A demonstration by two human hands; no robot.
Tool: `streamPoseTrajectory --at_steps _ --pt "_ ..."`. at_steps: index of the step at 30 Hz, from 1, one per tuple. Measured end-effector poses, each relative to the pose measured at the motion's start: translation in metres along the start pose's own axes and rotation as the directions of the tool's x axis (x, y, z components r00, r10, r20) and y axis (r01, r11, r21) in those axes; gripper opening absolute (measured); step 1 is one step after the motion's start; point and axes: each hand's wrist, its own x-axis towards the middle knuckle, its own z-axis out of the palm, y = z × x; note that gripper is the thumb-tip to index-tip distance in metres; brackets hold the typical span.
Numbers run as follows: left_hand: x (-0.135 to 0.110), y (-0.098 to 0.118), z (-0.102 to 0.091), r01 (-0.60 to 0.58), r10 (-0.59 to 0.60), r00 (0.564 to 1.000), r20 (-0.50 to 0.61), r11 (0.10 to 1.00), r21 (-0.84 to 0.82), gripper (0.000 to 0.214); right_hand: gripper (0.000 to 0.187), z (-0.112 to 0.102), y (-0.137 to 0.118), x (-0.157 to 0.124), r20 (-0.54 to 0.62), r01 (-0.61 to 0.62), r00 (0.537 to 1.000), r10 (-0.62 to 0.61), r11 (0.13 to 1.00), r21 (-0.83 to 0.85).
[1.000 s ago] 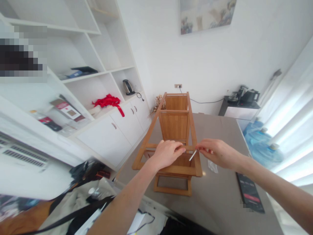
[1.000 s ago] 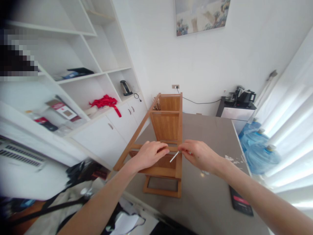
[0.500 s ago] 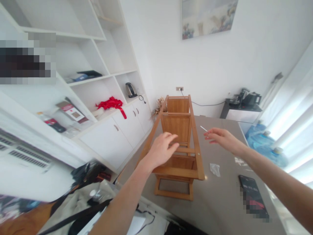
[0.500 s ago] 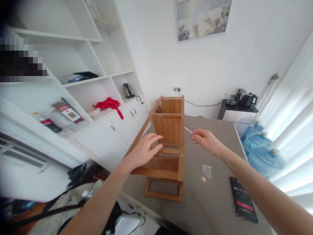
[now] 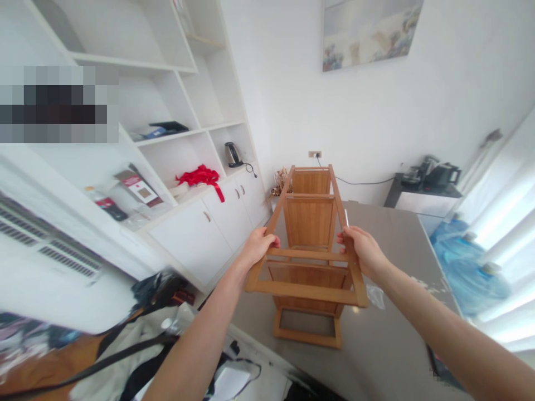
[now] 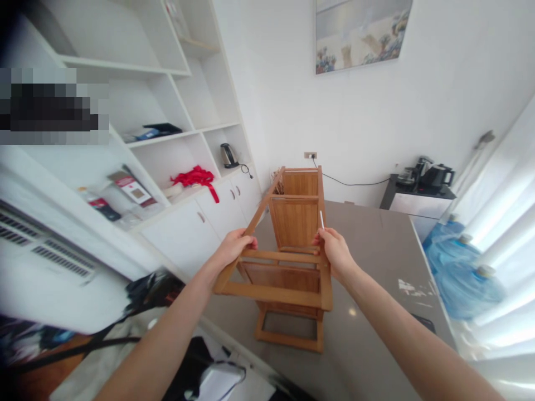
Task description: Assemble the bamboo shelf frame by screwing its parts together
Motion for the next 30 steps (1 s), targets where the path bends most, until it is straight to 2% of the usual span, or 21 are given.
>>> streamPoseTrajectory --at_steps 3,6,9,11,14,16,17,21,26,30 --pt "-0.003 0.002 0.002 -0.045 0.044 0.999 -0.023 0.999 -0.021 0.01 0.017 0.0 -0.006 0.007 -0.016 0.055 0.998 -0.057 0.994 -0.094" --pt "-0.01 0.009 0.01 -0.044 0.038 0.997 -0.066 0.994 -0.096 0.009 0.016 -0.006 -0.009 0.018 0.009 0.048 0.999 -0.047 0.988 -0.15" --pt "-0.02 0.022 0.018 0.016 -0.046 0.993 -0.11 0.965 -0.264 0.008 0.015 -0.011 -0.019 0.032 0.052 0.013 0.999 0.0 0.968 -0.252" --pt "-0.028 0.032 0.019 0.079 -0.131 0.987 -0.095 0.901 -0.427 0.007 0.015 -0.013 -0.031 0.045 0.103 0.033 0.995 0.004 0.934 -0.355" --pt "-0.042 0.045 0.019 0.18 -0.233 0.972 0.014 0.705 -0.686 0.009 0.016 -0.015 -0.05 0.065 0.189 0.129 0.982 -0.023 0.81 -0.572" --pt "-0.054 0.048 0.023 0.228 -0.229 0.967 0.11 0.593 -0.772 0.015 0.017 -0.017 -0.059 0.078 0.235 0.149 0.972 0.018 0.725 -0.673" --pt "-0.06 0.048 0.027 0.252 -0.217 0.964 0.153 0.566 -0.785 0.017 0.018 -0.018 -0.061 0.084 0.262 0.156 0.964 0.049 0.692 -0.705" --pt "-0.081 0.05 0.047 0.342 -0.2 0.94 0.277 0.544 -0.766 0.019 0.018 -0.02 -0.068 0.104 0.327 0.21 0.938 0.114 0.563 -0.8" --pt "-0.093 0.07 0.067 0.375 -0.129 0.923 0.362 0.51 -0.774 0.012 0.019 -0.01 -0.092 0.122 0.379 0.324 0.922 0.081 0.379 -0.867" --pt "-0.092 0.09 0.08 0.389 -0.055 0.913 0.405 0.423 -0.819 0.007 0.022 0.001 -0.116 0.131 0.428 0.406 0.903 0.038 0.247 -0.88"
